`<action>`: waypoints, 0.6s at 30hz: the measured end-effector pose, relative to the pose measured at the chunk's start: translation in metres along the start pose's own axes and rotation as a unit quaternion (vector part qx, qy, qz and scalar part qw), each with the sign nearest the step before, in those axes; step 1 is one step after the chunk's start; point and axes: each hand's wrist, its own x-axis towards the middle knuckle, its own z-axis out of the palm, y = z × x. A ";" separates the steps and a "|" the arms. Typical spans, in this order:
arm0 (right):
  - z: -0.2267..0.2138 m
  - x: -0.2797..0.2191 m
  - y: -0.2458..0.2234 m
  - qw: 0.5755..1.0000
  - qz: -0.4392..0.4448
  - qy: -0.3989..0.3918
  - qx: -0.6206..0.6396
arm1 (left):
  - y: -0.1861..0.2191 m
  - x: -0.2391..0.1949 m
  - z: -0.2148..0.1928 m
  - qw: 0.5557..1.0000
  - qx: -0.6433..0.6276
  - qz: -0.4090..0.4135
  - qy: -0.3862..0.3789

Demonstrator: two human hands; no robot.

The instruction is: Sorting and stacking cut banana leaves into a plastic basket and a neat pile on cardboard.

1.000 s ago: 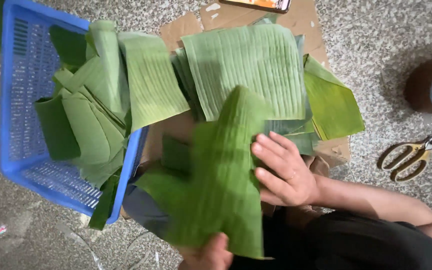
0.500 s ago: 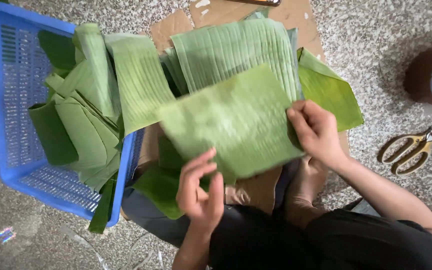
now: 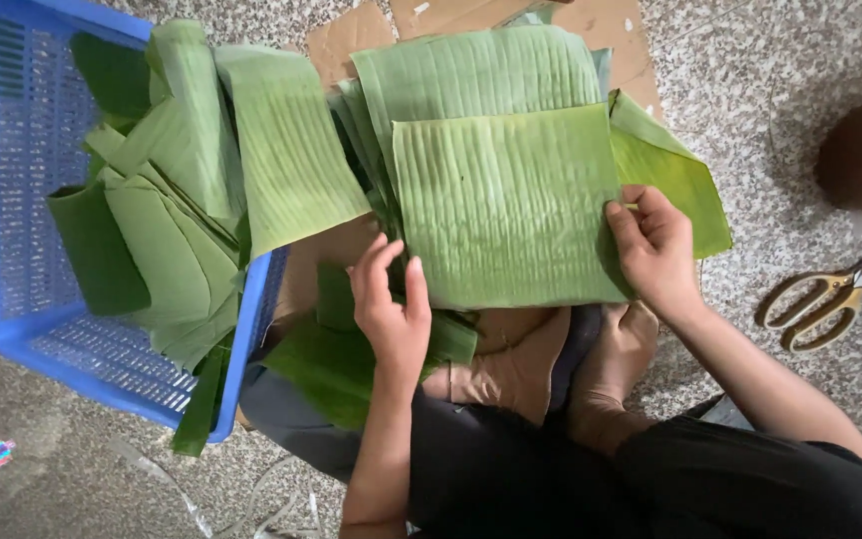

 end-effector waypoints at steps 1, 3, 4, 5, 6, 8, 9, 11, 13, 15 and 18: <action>0.001 0.000 0.000 1.000 -0.014 0.003 -0.023 | -0.005 0.003 0.004 1.000 0.006 -0.003 -0.001; -0.002 0.005 0.011 0.999 -0.027 0.008 -0.046 | -0.015 0.008 0.012 1.000 0.011 -0.007 -0.003; -0.007 0.010 0.022 0.988 -0.089 0.023 -0.121 | -0.020 0.011 0.015 1.000 0.017 0.001 -0.003; -0.011 0.014 0.032 0.968 -0.150 0.037 -0.195 | -0.025 0.014 0.019 1.000 0.023 0.008 -0.003; -0.013 0.020 0.034 0.968 -0.149 0.039 -0.196 | -0.026 0.016 0.021 1.000 0.022 0.009 -0.005; -0.017 0.032 0.036 0.946 -0.232 0.062 -0.219 | -0.028 0.020 0.026 1.000 0.020 0.015 -0.001; -0.015 0.035 0.032 0.946 -0.232 0.063 -0.219 | -0.031 0.021 0.030 1.000 0.019 0.015 -0.001; -0.010 0.042 0.025 0.950 -0.240 0.041 -0.198 | -0.036 0.023 0.037 0.999 0.020 -0.018 -0.017; -0.008 0.045 0.030 0.948 -0.244 0.041 -0.199 | -0.040 0.021 0.041 0.999 0.019 -0.026 -0.018; -0.006 0.046 0.036 0.947 -0.249 0.040 -0.200 | -0.042 0.019 0.043 0.999 0.020 -0.035 -0.018; -0.005 0.046 0.037 0.956 -0.224 0.036 -0.185 | -0.042 0.014 0.041 0.998 0.016 -0.050 -0.023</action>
